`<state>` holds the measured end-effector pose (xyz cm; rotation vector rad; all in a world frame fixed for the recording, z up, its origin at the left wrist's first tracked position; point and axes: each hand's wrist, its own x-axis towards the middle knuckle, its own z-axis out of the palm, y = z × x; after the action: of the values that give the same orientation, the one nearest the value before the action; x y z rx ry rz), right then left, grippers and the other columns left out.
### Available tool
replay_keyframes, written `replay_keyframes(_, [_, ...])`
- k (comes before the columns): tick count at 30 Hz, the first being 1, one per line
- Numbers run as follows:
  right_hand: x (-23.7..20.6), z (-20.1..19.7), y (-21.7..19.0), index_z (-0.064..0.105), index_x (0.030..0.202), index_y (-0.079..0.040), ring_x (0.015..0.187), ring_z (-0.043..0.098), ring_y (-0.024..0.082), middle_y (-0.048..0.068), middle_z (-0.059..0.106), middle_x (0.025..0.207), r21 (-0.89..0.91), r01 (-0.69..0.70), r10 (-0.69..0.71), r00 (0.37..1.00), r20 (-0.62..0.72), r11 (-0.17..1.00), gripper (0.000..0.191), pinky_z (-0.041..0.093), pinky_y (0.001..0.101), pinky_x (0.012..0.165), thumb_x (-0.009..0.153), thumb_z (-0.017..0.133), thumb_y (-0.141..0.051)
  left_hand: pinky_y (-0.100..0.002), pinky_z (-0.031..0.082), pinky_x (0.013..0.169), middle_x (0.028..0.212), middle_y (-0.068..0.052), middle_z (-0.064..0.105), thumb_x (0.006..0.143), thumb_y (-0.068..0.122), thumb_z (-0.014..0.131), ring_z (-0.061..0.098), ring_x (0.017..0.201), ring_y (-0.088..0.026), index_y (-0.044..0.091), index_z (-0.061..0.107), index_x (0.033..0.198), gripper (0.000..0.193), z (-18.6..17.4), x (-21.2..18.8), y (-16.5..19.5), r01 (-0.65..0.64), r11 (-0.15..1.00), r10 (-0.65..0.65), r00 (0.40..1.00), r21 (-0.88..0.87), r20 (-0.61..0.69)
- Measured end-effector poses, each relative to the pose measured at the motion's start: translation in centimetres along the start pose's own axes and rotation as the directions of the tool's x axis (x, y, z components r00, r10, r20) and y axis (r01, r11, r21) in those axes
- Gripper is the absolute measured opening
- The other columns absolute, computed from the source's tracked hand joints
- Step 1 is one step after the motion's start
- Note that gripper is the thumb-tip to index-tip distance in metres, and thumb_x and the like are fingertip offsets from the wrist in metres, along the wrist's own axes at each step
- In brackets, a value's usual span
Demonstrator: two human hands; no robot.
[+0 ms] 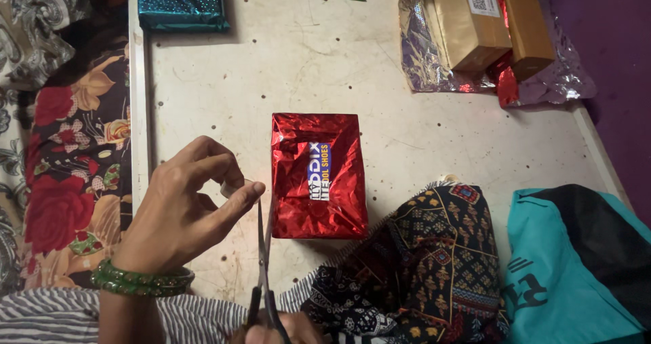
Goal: The person wraps a rectangular box in red foil gift wrap, folding the paper over the box and securing it with tape. They then place a second box on orange foil wrap, fold the wrap around it, and press tape along the seam before lifting the wrapped box.
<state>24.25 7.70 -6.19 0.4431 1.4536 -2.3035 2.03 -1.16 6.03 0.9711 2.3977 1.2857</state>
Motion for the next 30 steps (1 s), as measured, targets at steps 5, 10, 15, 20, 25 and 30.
replay_keyframes(5, [0.4,0.3,-0.3,0.069,0.091,0.0,0.072,0.06,0.011,0.006,0.065,0.085,-0.01,0.022,-0.022,1.0,-0.019,1.0,0.044,0.046,0.0262,0.068,0.101,0.063,-0.042,-0.028,0.054,0.046,0.088,-0.009,0.065,0.08,0.03,0.078,0.07,0.068,-0.016,-0.003,0.071,0.081,0.034,0.0,0.0,-0.1,-0.016,1.0,0.016,1.0,-0.009,-0.001])
replay_keyframes(10, [0.2,0.3,-0.6,0.071,0.089,-0.001,0.068,0.059,0.009,0.003,0.065,0.078,-0.017,0.028,-0.028,0.999,-0.031,0.999,0.048,0.044,0.025,0.064,0.101,0.063,-0.047,-0.027,0.055,0.046,0.088,-0.008,0.065,0.081,0.03,0.077,0.07,0.068,-0.016,-0.003,0.071,0.08,0.034,0.0,0.1,-0.2,-0.012,1.0,0.013,1.0,-0.018,0.008])
replay_keyframes(15, [0.1,0.4,-0.8,0.072,0.087,-0.003,0.063,0.057,0.007,0.001,0.065,0.071,-0.02,0.033,-0.034,0.998,-0.046,0.999,0.053,0.043,0.0237,0.06,0.101,0.063,-0.052,-0.028,0.054,0.045,0.088,-0.008,0.065,0.081,0.031,0.077,0.07,0.067,-0.015,-0.003,0.071,0.08,0.034,-0.1,0.1,-0.2,-0.007,1.0,0.007,1.0,-0.019,0.013])
replay_keyframes(20, [0.1,0.5,-0.8,0.074,0.085,-0.004,0.056,0.055,0.005,0.0,0.064,0.064,-0.045,-0.01,0.005,0.994,-0.107,0.999,0.055,0.04,0.0227,0.053,0.099,0.064,-0.056,-0.028,0.054,0.045,0.087,-0.009,0.065,0.081,0.032,0.077,0.07,0.067,-0.016,-0.004,0.071,0.079,0.036,0.0,0.1,-0.2,0.005,1.0,-0.005,1.0,-0.01,0.015])
replay_keyframes(25, [0.4,1.0,-0.5,0.073,0.085,-0.004,0.06,0.058,0.005,0.0,0.069,0.069,0.075,-0.078,0.091,0.976,-0.195,0.994,0.052,0.045,0.0232,0.059,0.092,0.072,-0.056,-0.027,0.055,0.045,0.088,-0.009,0.065,0.081,0.032,0.077,0.07,0.068,-0.016,-0.004,0.072,0.08,0.036,0.0,0.1,-0.2,-0.009,1.0,0.009,1.0,-0.013,0.017])
replay_keyframes(30, [0.6,1.2,-0.7,0.073,0.083,-0.006,0.064,0.062,0.006,-0.001,0.07,0.071,0.03,-0.098,0.102,0.968,-0.229,0.995,0.052,0.048,0.0236,0.064,0.093,0.071,-0.056,-0.027,0.055,0.045,0.089,-0.009,0.065,0.081,0.032,0.076,0.071,0.068,-0.016,-0.003,0.072,0.08,0.036,-0.1,0.1,-0.2,-0.007,1.0,0.007,1.0,-0.011,0.022])
